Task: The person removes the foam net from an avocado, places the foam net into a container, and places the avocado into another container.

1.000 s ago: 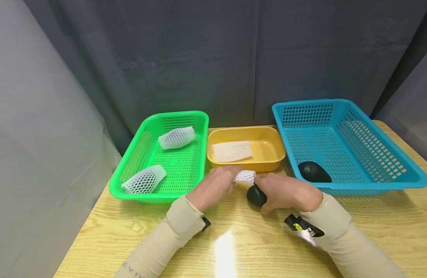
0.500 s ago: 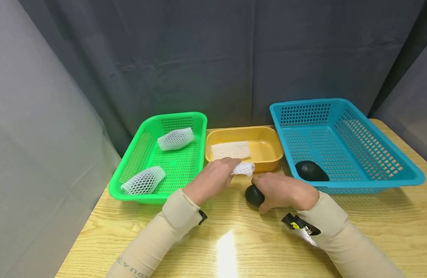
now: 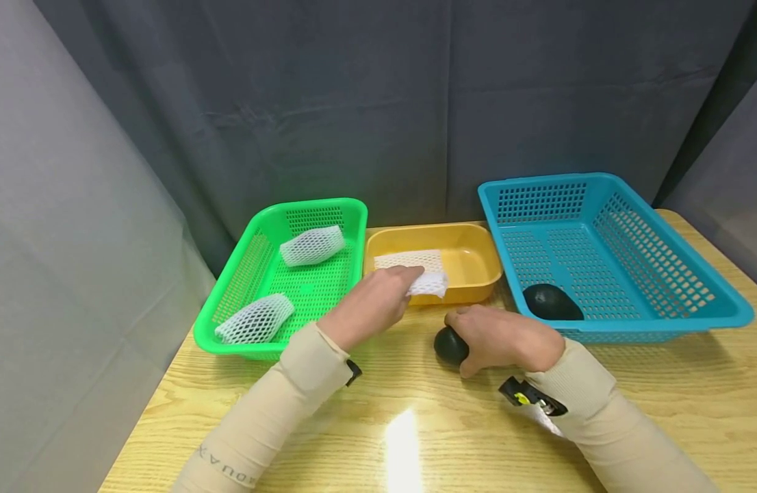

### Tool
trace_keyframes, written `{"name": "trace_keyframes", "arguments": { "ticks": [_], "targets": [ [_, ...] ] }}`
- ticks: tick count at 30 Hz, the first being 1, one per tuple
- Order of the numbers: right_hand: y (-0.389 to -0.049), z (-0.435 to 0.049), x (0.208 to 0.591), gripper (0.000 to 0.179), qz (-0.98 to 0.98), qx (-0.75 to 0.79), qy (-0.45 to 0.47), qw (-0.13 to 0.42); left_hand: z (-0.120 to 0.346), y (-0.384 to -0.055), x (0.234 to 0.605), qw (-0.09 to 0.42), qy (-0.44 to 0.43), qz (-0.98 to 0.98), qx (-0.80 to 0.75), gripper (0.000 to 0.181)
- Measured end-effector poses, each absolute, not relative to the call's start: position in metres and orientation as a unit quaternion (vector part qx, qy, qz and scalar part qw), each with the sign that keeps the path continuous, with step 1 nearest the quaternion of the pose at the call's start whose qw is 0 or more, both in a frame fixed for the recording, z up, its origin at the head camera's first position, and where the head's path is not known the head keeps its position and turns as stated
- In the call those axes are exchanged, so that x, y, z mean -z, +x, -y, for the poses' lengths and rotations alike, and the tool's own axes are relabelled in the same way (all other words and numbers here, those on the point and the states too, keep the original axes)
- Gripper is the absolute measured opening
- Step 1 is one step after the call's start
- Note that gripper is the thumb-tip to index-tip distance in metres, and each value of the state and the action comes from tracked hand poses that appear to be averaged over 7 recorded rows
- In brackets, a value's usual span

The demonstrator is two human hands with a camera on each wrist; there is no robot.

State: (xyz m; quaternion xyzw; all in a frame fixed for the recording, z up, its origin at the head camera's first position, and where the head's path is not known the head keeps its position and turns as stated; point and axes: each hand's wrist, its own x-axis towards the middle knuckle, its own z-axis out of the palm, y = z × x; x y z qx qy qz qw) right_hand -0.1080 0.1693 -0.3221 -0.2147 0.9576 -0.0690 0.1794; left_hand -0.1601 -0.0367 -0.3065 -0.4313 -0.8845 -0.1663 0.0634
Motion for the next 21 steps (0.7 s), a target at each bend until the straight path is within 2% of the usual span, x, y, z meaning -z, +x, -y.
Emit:
{"name": "trace_keyframes", "arguments": {
  "ticks": [6, 16, 21],
  "targets": [
    [-0.107, -0.169, 0.322, 0.046, -0.957, 0.07, -0.218, 0.177, 0.035, -0.169, 0.3, 0.064, -0.428, 0.889, 0.151, 0.036],
    [-0.108, -0.168, 0.323, 0.051, -0.956, 0.072, -0.216, 0.185, 0.034, -0.186, 0.29, 0.031, -0.414, 0.9, 0.13, 0.037],
    [-0.108, -0.168, 0.324, 0.052, -0.956, 0.071, -0.216, 0.186, 0.034, -0.191, 0.289, 0.035, -0.425, 0.896, 0.125, 0.03]
  ]
}}
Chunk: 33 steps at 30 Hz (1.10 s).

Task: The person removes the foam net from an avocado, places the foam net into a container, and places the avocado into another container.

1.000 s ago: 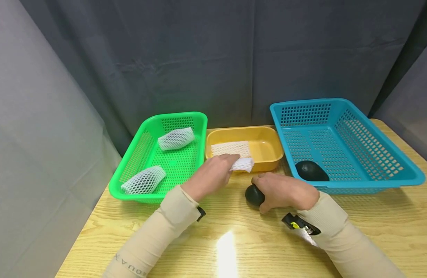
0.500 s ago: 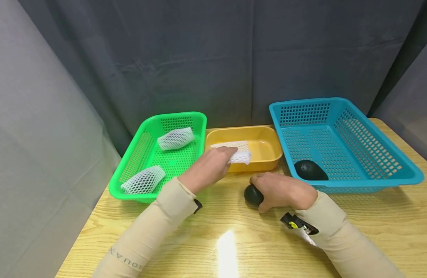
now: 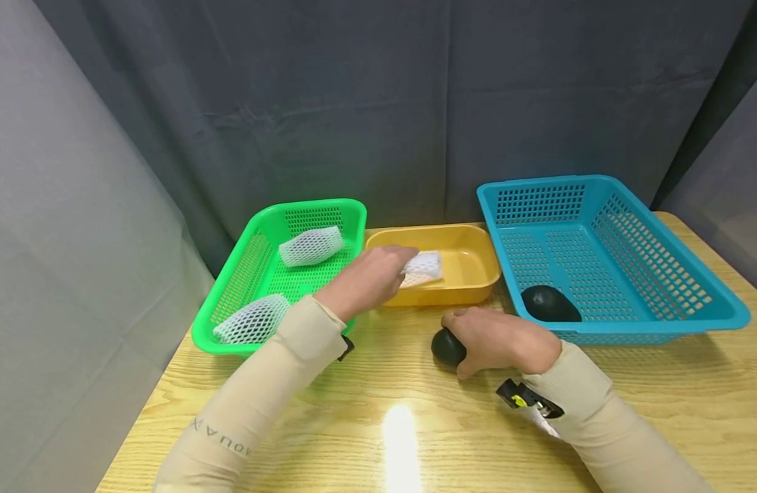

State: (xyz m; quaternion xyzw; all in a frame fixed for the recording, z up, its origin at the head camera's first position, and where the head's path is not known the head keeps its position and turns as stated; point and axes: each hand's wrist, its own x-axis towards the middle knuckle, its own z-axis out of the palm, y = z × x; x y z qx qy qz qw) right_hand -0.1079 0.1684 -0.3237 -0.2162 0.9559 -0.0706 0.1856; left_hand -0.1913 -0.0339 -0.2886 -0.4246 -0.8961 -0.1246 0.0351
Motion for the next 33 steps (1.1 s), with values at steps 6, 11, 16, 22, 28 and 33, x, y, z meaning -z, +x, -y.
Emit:
{"name": "trace_keyframes", "arguments": {
  "ticks": [6, 11, 16, 22, 28, 33],
  "targets": [
    [-0.108, -0.168, 0.324, 0.054, -0.956, 0.07, -0.213, 0.187, 0.032, -0.196, 0.286, 0.038, -0.432, 0.893, 0.124, 0.025],
    [-0.107, -0.168, 0.324, 0.057, -0.956, 0.069, -0.21, 0.193, 0.029, -0.2, 0.286, 0.043, -0.434, 0.891, 0.125, 0.017],
    [-0.108, -0.167, 0.324, 0.061, -0.956, 0.066, -0.208, 0.195, 0.027, -0.203, 0.284, 0.039, -0.432, 0.892, 0.13, 0.015],
    [-0.108, -0.168, 0.325, 0.061, -0.957, 0.062, -0.211, 0.19, 0.022, -0.211, 0.28, 0.043, -0.428, 0.896, 0.109, 0.013],
    [-0.108, -0.169, 0.326, 0.062, -0.957, 0.058, -0.217, 0.184, 0.016, -0.22, 0.279, 0.037, -0.429, 0.898, 0.093, 0.024],
    [-0.108, -0.168, 0.326, 0.06, -0.956, 0.066, -0.217, 0.187, 0.013, -0.226, 0.279, 0.021, -0.416, 0.905, 0.088, 0.024]
  ]
}}
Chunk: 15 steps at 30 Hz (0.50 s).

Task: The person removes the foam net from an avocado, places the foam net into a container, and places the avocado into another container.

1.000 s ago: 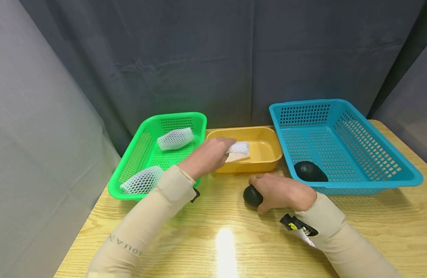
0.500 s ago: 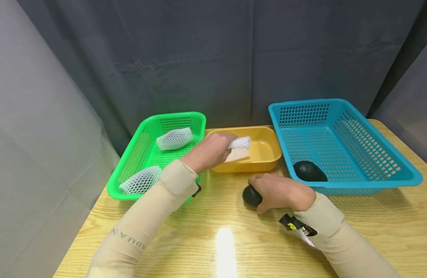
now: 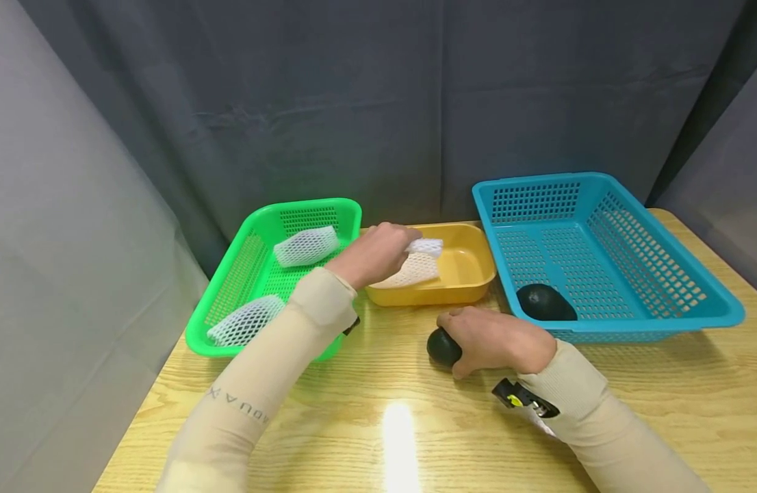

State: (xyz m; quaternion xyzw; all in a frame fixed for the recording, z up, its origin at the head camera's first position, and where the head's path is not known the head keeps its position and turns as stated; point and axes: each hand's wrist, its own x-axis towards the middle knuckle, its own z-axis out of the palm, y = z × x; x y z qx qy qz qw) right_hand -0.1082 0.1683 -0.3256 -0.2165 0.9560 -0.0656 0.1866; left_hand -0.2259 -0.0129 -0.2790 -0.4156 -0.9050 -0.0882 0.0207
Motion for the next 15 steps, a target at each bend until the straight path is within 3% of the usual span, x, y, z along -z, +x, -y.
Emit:
{"name": "trace_keyframes", "arguments": {
  "ticks": [15],
  "targets": [
    [-0.108, -0.169, 0.324, 0.052, -0.956, 0.071, -0.218, 0.184, 0.002, -0.25, 0.286, -0.029, -0.387, 0.918, 0.076, 0.025]
  ]
}}
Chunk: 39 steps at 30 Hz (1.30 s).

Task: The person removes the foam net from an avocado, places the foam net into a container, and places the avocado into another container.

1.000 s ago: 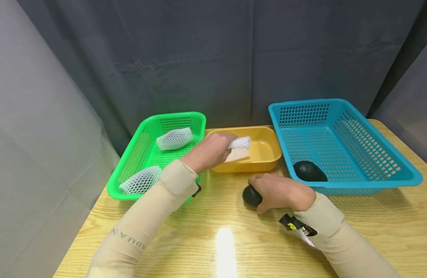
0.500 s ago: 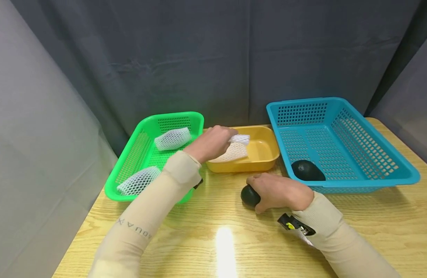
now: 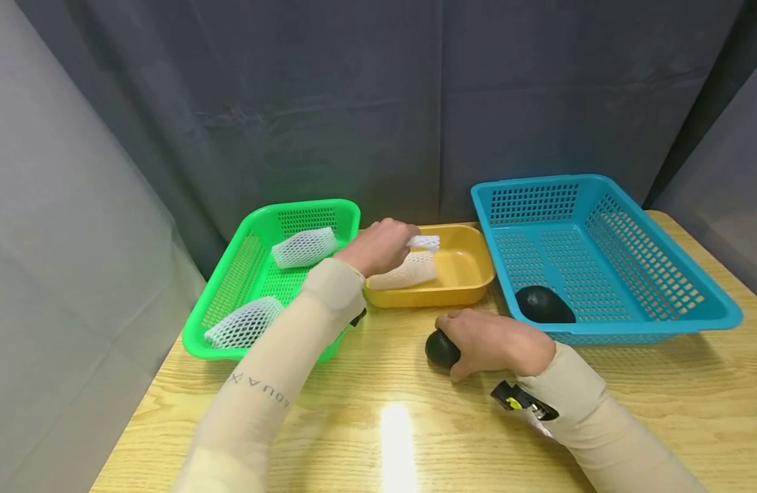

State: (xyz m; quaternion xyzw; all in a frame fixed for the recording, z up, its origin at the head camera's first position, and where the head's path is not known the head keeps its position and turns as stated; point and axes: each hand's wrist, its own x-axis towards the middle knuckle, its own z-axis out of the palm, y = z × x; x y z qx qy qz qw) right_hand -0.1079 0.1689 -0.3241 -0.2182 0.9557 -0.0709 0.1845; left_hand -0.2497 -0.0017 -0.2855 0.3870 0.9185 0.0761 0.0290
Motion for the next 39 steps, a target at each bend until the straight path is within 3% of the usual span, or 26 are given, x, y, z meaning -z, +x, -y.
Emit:
{"name": "trace_keyframes", "arguments": {
  "ticks": [11, 23, 39],
  "targets": [
    [-0.107, -0.17, 0.328, 0.058, -0.955, 0.071, -0.212, 0.194, -0.007, -0.263, 0.301, 0.067, 0.376, -0.922, -0.063, 0.029],
    [-0.107, -0.17, 0.328, 0.051, -0.955, 0.076, -0.216, 0.188, -0.013, -0.275, 0.306, 0.079, 0.348, -0.932, -0.072, 0.034],
    [-0.105, -0.171, 0.327, 0.051, -0.956, 0.085, -0.21, 0.185, -0.015, -0.285, 0.317, 0.098, 0.323, -0.94, -0.04, 0.027]
  ]
}}
